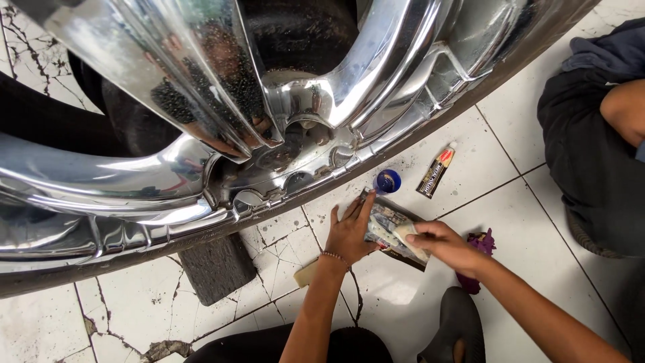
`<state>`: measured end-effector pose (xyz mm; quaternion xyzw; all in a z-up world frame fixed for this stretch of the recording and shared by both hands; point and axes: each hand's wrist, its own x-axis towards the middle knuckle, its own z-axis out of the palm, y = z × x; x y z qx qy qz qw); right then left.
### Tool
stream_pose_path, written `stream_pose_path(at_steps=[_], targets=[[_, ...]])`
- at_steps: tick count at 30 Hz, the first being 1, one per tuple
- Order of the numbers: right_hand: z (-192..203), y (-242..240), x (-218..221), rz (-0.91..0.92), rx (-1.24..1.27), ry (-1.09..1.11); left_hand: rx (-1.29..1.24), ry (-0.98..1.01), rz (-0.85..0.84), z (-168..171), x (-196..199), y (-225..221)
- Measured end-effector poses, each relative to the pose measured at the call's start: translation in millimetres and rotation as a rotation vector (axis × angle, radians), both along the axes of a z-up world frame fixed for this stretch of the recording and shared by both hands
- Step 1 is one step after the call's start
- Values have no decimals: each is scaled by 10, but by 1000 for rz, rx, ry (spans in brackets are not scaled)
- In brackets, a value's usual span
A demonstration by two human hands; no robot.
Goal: Polishing a chrome car wheel rim using a cloth and metal polish.
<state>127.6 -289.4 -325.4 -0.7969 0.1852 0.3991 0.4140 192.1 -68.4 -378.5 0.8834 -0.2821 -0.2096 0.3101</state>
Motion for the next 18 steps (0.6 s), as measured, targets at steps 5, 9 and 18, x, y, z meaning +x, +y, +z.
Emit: stream_pose_path(at_steps=[5,9,18], targets=[[72,-46,-284,-822,697,-37,-27,-131,173,90,-257,50],[140,62,-510,-851,1016,-154,-133,-202,267,289,-690,80],[612,505,-926,-829,1409,-379,-243,-109,464,855,-1716,833]])
